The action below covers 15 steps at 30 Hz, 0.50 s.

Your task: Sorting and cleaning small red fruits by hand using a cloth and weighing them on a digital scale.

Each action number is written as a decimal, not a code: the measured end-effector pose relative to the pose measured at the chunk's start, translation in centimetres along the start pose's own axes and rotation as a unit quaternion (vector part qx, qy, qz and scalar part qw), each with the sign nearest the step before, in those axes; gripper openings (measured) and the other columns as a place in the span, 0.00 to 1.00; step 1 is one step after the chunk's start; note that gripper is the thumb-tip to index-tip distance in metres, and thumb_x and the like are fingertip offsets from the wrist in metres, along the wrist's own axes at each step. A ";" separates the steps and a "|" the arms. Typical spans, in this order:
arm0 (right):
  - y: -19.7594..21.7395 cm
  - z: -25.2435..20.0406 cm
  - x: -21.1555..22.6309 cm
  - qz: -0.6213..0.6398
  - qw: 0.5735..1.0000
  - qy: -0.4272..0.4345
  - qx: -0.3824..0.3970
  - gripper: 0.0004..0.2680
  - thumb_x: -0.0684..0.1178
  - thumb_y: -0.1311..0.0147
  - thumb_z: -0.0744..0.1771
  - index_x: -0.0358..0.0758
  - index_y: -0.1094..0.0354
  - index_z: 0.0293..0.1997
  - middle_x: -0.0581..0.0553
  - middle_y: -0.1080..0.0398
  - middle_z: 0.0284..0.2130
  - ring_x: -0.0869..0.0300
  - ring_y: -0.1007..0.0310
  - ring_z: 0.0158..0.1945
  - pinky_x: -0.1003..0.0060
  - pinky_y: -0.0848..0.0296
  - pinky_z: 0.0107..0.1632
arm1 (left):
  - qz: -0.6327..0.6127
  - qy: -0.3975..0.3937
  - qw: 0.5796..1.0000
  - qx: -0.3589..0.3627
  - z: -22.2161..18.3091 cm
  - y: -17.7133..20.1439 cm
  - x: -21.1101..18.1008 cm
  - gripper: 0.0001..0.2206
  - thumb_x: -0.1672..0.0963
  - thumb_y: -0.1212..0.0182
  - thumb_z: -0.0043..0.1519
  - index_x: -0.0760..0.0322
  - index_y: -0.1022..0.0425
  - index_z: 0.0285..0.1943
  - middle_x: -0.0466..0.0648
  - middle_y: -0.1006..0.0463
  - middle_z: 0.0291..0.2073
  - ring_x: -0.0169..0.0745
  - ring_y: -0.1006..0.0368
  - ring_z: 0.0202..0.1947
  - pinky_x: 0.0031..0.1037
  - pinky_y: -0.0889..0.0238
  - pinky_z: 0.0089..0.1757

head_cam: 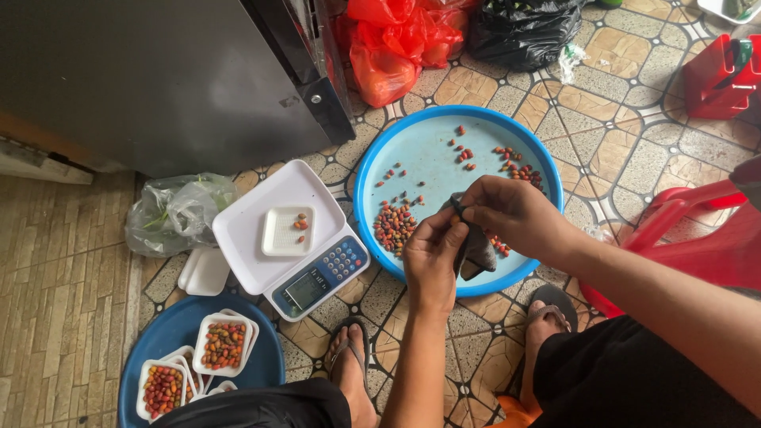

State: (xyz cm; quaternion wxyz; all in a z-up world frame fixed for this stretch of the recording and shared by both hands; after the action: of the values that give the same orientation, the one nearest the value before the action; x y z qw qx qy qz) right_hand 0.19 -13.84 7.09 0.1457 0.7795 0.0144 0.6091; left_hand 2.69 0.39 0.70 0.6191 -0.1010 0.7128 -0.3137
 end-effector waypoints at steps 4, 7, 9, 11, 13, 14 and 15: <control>-0.4 -0.2 0.1 0.039 0.999 -0.023 -0.017 0.05 0.41 0.42 0.67 0.34 0.23 0.44 0.37 0.26 0.27 0.55 0.25 0.33 0.59 0.20 0.41 | 0.028 -0.010 1.000 -0.008 -0.1 0.0 -0.3 0.11 0.61 0.35 0.63 0.70 0.19 0.54 0.53 0.16 0.41 0.31 0.23 0.44 0.25 0.25 0.48; -0.8 -0.3 0.2 0.045 0.999 -0.017 -0.023 0.05 0.42 0.42 0.67 0.35 0.23 0.43 0.38 0.25 0.27 0.55 0.23 0.33 0.58 0.19 0.41 | 0.035 -0.028 0.999 -0.024 0.4 0.9 0.7 0.10 0.61 0.33 0.63 0.67 0.18 0.52 0.54 0.16 0.40 0.35 0.20 0.43 0.30 0.23 0.46; -0.8 -0.2 -0.3 -0.001 1.000 0.000 -0.030 0.04 0.42 0.41 0.67 0.36 0.23 0.43 0.39 0.25 0.27 0.55 0.22 0.33 0.58 0.19 0.41 | 0.019 -0.035 0.999 -0.033 0.8 1.9 2.2 0.09 0.63 0.31 0.60 0.71 0.18 0.49 0.55 0.15 0.38 0.37 0.19 0.41 0.27 0.22 0.44; -0.7 0.1 -0.8 -0.003 1.000 -0.002 -0.025 0.04 0.41 0.42 0.67 0.36 0.24 0.43 0.38 0.25 0.27 0.54 0.23 0.33 0.57 0.20 0.41 | -0.008 -0.025 0.999 -0.029 1.1 2.3 3.0 0.09 0.63 0.31 0.60 0.72 0.18 0.49 0.55 0.16 0.38 0.38 0.19 0.41 0.29 0.22 0.45; -0.7 0.2 -0.8 -0.005 1.000 -0.004 -0.018 0.04 0.41 0.42 0.67 0.35 0.24 0.43 0.37 0.26 0.27 0.53 0.23 0.34 0.57 0.20 0.41 | -0.035 -0.014 0.999 -0.026 1.1 2.2 3.3 0.09 0.63 0.32 0.60 0.72 0.19 0.49 0.56 0.16 0.38 0.39 0.19 0.42 0.30 0.22 0.46; -0.7 0.1 -0.6 0.005 1.000 -0.010 -0.015 0.04 0.41 0.42 0.67 0.35 0.24 0.42 0.37 0.26 0.26 0.54 0.23 0.33 0.57 0.20 0.40 | -0.055 0.001 0.998 -0.014 1.1 1.9 3.3 0.09 0.63 0.32 0.61 0.71 0.19 0.50 0.55 0.16 0.38 0.40 0.19 0.43 0.31 0.22 0.47; -0.6 -0.1 -0.3 0.014 1.000 -0.016 -0.012 0.04 0.41 0.42 0.66 0.35 0.24 0.42 0.37 0.25 0.26 0.54 0.23 0.33 0.58 0.20 0.40 | -0.074 0.015 0.997 0.000 1.0 1.6 3.3 0.09 0.63 0.33 0.61 0.70 0.19 0.50 0.54 0.16 0.38 0.41 0.19 0.43 0.32 0.23 0.49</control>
State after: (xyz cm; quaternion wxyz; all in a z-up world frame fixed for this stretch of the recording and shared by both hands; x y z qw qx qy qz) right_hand 0.16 -13.27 6.66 0.1465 0.7875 -0.0060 0.5986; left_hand 3.30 -0.44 -2.93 0.5834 -0.1490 0.7128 -0.3597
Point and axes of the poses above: each hand's wrist, its own z-axis towards the middle knuckle, its own y-axis out of the back of the hand, x = y × z, the point moved 3 cm from there along z, towards the middle knuckle
